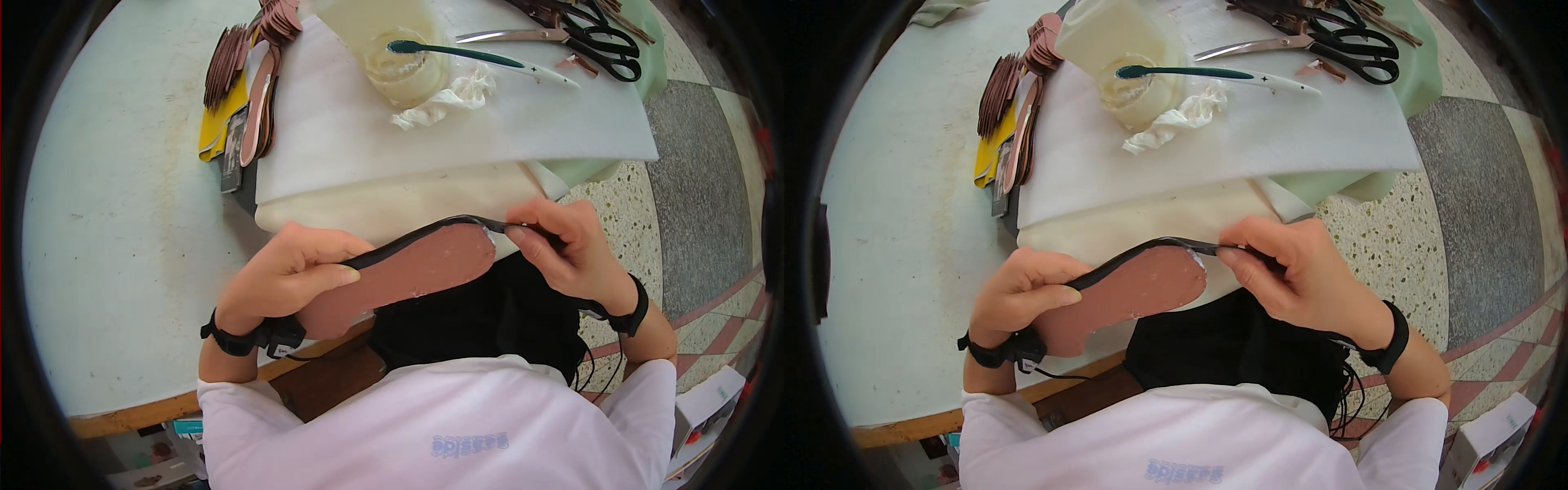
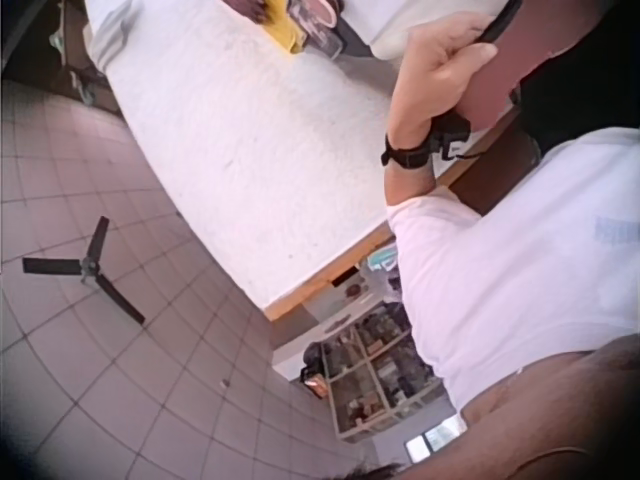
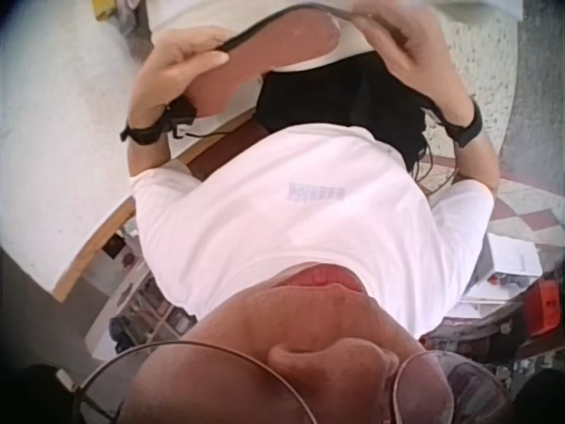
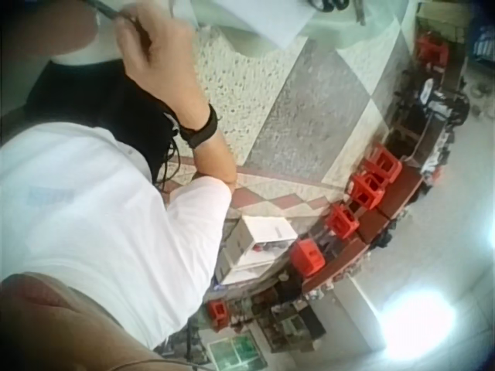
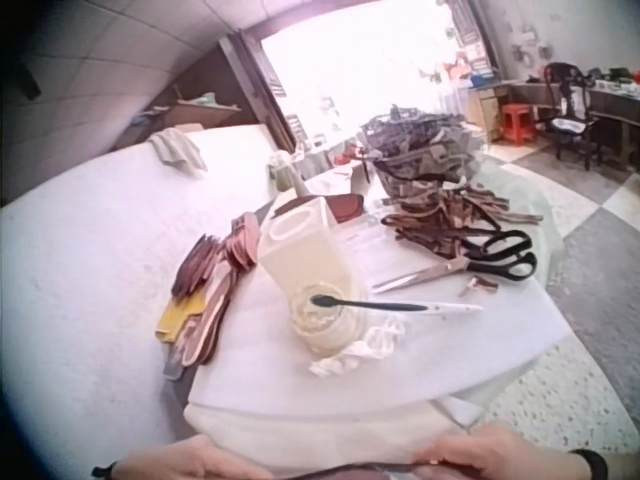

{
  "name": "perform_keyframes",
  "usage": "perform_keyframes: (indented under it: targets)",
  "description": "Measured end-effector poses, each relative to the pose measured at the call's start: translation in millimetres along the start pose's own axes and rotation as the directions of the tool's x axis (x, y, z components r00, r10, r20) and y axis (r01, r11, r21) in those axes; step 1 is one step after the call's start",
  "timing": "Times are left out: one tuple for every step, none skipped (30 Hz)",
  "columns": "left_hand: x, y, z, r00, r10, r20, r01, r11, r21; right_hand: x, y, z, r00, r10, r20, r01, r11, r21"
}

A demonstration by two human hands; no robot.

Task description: Apply adhesive and assemble shoe insole components.

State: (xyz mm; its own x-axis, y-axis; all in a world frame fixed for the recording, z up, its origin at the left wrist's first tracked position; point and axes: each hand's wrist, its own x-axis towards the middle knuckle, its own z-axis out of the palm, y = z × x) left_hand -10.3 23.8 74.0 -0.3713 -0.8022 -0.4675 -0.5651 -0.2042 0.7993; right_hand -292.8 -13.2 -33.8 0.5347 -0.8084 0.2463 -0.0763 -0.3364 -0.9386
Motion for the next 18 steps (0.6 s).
perform_keyframes:
  targets:
    - [-0.3, -3.4, 1.4, 0.999, -0.028, -0.016, 0.027, 0.998, -0.052, 0.2, 0.8, 1.8, 1.0, -0.004, 0.002, 0.004, 1.0, 0.0]
    - [0.0, -6.9, 1.9, 1.0, -0.025, -0.018, 0.024, 0.998, -0.052, 0.1, 1.8, 3.8, 0.998, -0.058, -0.04, 0.056, 0.997, -0.05]
    - [0.4, -10.8, 2.2, 0.999, -0.041, -0.015, 0.041, 0.998, -0.053, 0.3, 2.8, 5.2, 0.99, -0.114, -0.078, 0.106, 0.989, -0.102]
    - [0.4, -14.2, 2.7, 0.998, -0.058, -0.011, 0.058, 0.997, -0.055, 0.7, 3.4, 5.5, 0.99, -0.117, -0.076, 0.109, 0.989, -0.104]
    - [0.6, -17.4, 3.3, 0.998, -0.056, -0.013, 0.056, 0.997, -0.056, 1.1, 4.1, 5.6, 0.982, -0.163, -0.099, 0.148, 0.978, -0.146]
    - [0.7, -20.2, 4.4, 0.998, -0.069, -0.011, 0.068, 0.994, -0.086, 1.5, 5.1, 6.0, 0.97, -0.21, -0.12, 0.186, 0.964, -0.188]
    - [0.9, -21.8, 5.5, 0.997, -0.082, -0.008, 0.081, 0.99, -0.116, 2.0, 6.8, 7.0, 0.97, -0.212, -0.118, 0.187, 0.964, -0.189]
    - [1.2, -22.2, 7.2, 0.997, -0.082, -0.012, 0.08, 0.99, -0.119, 2.5, 9.0, 8.4, 0.957, -0.257, -0.134, 0.225, 0.95, -0.217]
    - [1.9, -22.4, 9.4, 0.998, -0.055, -0.025, 0.051, 0.99, -0.133, 3.1, 10.7, 9.8, 0.941, -0.303, -0.148, 0.262, 0.933, -0.246]
    - [2.3, -22.7, 11.3, 0.999, -0.029, -0.039, 0.023, 0.989, -0.146, 3.6, 11.8, 11.3, 0.942, -0.304, -0.144, 0.264, 0.933, -0.246]
    - [2.7, -24.0, 12.9, 0.999, -0.029, -0.043, 0.022, 0.989, -0.149, 4.1, 12.8, 12.9, 0.925, -0.345, -0.16, 0.293, 0.914, -0.28]
    - [3.3, -26.3, 14.4, 0.998, -0.029, -0.051, 0.019, 0.983, -0.18, 4.6, 13.6, 14.3, 0.906, -0.386, -0.174, 0.32, 0.894, -0.315]
    - [3.5, -28.8, 15.1, 0.998, -0.03, -0.059, 0.016, 0.977, -0.212, 5.0, 14.5, 15.1, 0.906, -0.387, -0.17, 0.323, 0.893, -0.314]
    - [3.5, -31.7, 14.8, 0.998, -0.028, -0.06, 0.015, 0.977, -0.214, 4.5, 15.0, 15.1, 0.903, -0.395, -0.166, 0.326, 0.885, -0.332]
    - [3.7, -34.9, 14.4, 0.998, -0.04, -0.046, 0.028, 0.974, -0.226, 4.1, 15.0, 15.0, 0.9, -0.403, -0.163, 0.33, 0.877, -0.35]
    - [3.9, -37.6, 14.2, 0.998, -0.051, -0.032, 0.042, 0.971, -0.237, 3.7, 14.2, 14.8, 0.901, -0.403, -0.161, 0.33, 0.876, -0.351]
    - [4.2, -40.1, 14.6, 0.998, -0.05, -0.033, 0.041, 0.97, -0.239, 3.6, 13.9, 14.5, 0.9, -0.409, -0.149, 0.334, 0.868, -0.367]
    - [4.3, -42.3, 15.2, 0.998, -0.05, -0.038, 0.04, 0.974, -0.224, 3.6, 13.7, 14.2, 0.899, -0.415, -0.138, 0.337, 0.86, -0.384]
